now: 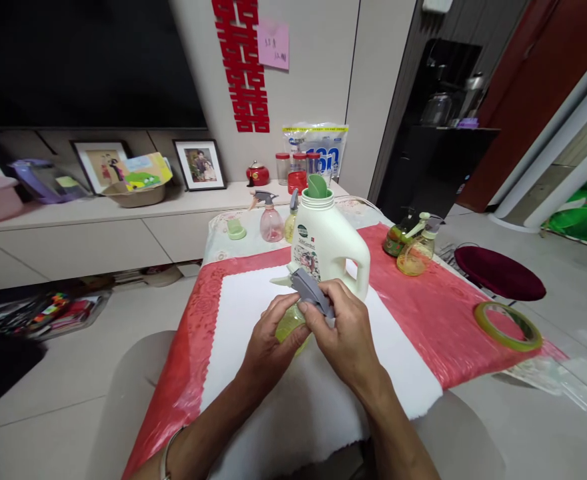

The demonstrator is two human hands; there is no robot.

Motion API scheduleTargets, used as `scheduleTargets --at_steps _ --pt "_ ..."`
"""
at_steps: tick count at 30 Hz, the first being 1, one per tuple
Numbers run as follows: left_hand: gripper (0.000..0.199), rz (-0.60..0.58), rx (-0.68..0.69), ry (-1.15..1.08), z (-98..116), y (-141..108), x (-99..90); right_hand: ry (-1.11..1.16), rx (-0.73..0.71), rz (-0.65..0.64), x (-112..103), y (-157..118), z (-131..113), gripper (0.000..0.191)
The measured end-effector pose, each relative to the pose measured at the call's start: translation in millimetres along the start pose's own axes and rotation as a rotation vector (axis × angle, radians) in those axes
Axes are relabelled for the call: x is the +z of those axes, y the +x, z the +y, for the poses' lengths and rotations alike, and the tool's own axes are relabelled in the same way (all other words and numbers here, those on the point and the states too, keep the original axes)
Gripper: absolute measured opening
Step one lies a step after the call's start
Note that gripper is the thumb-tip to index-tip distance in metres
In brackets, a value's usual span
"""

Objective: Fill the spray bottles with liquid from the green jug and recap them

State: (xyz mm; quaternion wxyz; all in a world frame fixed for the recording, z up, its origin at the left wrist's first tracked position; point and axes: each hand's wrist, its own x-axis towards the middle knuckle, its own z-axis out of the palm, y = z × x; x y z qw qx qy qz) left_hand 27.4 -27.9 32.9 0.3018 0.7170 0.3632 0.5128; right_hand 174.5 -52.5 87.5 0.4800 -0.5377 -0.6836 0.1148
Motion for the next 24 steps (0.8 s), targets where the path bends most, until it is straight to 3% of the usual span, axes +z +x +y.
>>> scheduleTargets --at_steps 7,10,14,18,20,24 --pt "0.044 0.017 -0.185 -0.152 -3.8 -3.4 -4.6 0.065 0.024 0.028 14.2 1.1 -5.8 0.01" --pt "0.037 0.041 -0.228 -0.175 -4.9 -4.5 -6.8 0.15 0.024 -0.07 11.3 3.1 -5.3 0.011" --pt "0.032 -0.038 -0.222 -0.217 -2.4 -3.3 -11.1 0.278 0.047 -0.258 2.3 5.9 -3.7 0.011" --pt "0.036 -0.06 -0.22 -0.28 -0.1 -3.2 -11.3 0.36 0.085 -0.263 4.8 6.2 -1.5 0.011" --pt "0.041 0.004 -0.256 -0.336 -0.8 -5.1 -8.9 0.405 0.116 -0.209 12.3 4.9 -0.7 0.01" --pt "0.043 0.186 -0.288 -0.507 -4.2 -8.3 -4.2 0.519 0.273 -0.142 30.3 2.1 0.0 0.027"
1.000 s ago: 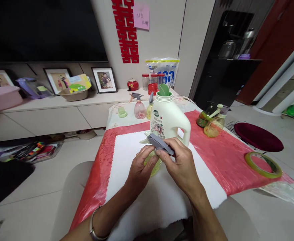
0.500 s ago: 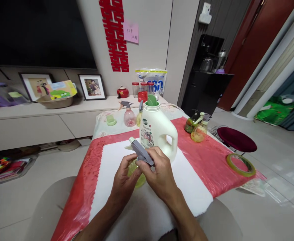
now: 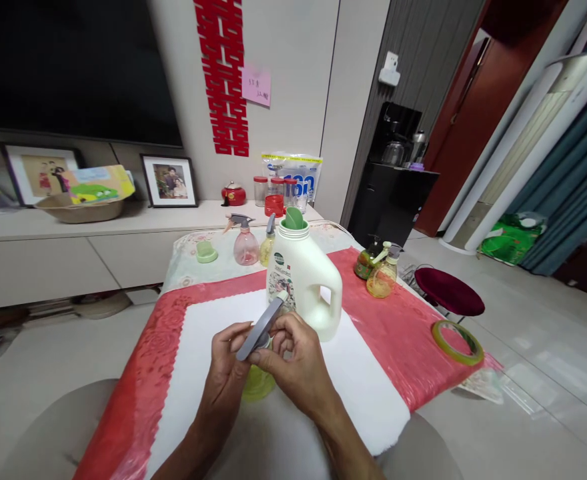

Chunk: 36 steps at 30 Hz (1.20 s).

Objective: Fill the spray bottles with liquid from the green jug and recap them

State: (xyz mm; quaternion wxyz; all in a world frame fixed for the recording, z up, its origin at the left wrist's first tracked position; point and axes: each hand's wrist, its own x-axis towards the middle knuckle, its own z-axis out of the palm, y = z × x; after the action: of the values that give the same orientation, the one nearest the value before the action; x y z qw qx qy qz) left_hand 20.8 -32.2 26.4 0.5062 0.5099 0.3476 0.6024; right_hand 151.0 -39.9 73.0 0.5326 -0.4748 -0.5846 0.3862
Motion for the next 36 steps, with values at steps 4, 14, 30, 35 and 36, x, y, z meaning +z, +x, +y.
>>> scheduleTargets --at_steps 4,14,30,35,36 --pt "0.034 0.012 0.016 -0.003 -2.5 3.5 -1.9 0.0 -0.012 -0.003 3.3 2.8 5.0 0.032" --pt "0.042 0.044 -0.026 -0.051 1.0 4.1 -1.6 0.288 0.043 -0.162 11.3 3.4 24.7 0.041" --pt "0.045 -0.003 -0.024 -0.003 -1.4 6.5 -3.0 0.384 0.07 -0.111 15.2 3.0 40.6 0.031" --pt "0.046 0.004 0.05 -0.062 -1.7 3.1 -4.2 0.425 0.062 -0.075 21.8 4.9 42.3 0.04" --pt "0.045 -0.002 0.047 -0.059 -0.9 2.9 -4.6 0.42 0.065 -0.071 21.5 4.9 43.4 0.041"
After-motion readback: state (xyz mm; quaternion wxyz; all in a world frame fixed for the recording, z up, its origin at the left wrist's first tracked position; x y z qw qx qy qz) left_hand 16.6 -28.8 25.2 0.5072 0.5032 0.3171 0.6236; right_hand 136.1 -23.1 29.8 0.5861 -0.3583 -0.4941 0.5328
